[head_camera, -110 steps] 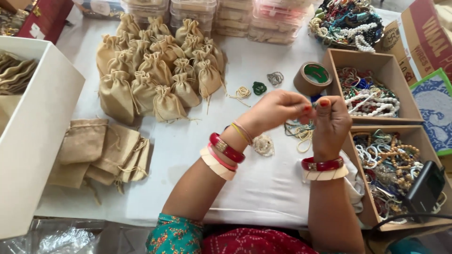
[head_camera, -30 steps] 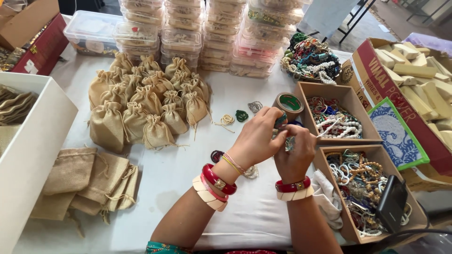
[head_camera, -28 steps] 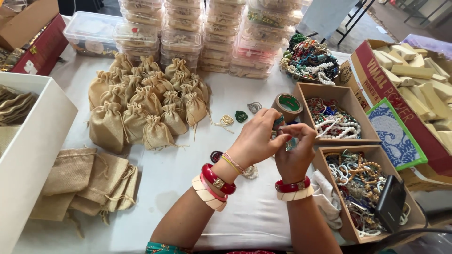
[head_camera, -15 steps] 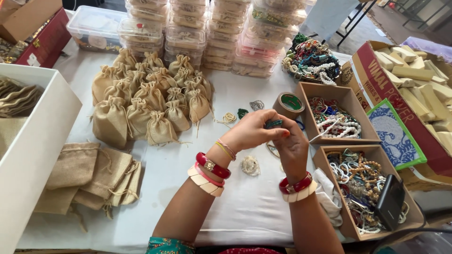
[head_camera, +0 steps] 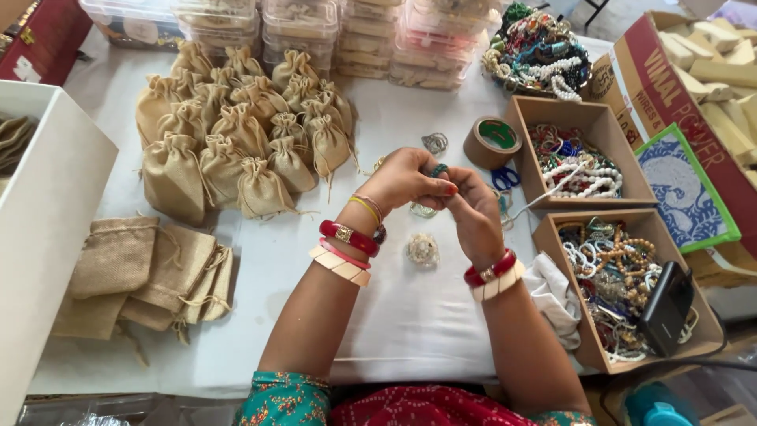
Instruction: The person organizes various beaded bracelets and necklaces on a white table. They pick up different strands, coil them into small bundles, and place them on the table surface. The person also handles small beige drawstring pouches and stacks of plastic containers filled with jewelry.
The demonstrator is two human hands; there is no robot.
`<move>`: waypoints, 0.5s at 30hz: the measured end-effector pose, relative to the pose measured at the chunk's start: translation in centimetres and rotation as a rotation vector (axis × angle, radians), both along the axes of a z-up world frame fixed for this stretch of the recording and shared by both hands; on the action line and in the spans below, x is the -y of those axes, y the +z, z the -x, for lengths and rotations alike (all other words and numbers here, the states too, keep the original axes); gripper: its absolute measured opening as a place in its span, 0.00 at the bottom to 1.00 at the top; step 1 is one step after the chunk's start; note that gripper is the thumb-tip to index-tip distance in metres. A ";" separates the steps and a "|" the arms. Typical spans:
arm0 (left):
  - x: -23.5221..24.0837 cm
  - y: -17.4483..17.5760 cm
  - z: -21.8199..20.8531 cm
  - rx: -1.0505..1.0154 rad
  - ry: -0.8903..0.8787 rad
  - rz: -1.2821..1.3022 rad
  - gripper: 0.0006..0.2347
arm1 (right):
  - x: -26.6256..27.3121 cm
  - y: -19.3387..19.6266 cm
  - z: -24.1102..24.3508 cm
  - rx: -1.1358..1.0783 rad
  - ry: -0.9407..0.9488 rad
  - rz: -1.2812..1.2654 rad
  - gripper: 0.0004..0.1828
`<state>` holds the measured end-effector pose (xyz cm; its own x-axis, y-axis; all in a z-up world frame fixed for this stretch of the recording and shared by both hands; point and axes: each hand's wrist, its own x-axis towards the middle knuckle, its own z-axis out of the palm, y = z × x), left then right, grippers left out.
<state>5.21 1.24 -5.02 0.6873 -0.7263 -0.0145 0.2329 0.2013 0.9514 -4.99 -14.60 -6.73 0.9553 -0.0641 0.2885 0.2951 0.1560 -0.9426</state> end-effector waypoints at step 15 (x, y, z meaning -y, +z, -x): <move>0.6 -2.0 -0.6 0.094 0.156 -0.182 0.12 | 1.7 -1.9 -1.9 -0.112 0.186 -0.074 0.11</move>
<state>5.82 0.68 -6.98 0.7953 -0.6026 -0.0661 0.1213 0.0514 0.9913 -3.10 -16.35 -8.64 0.9785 0.0988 0.1811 0.1491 0.2682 -0.9518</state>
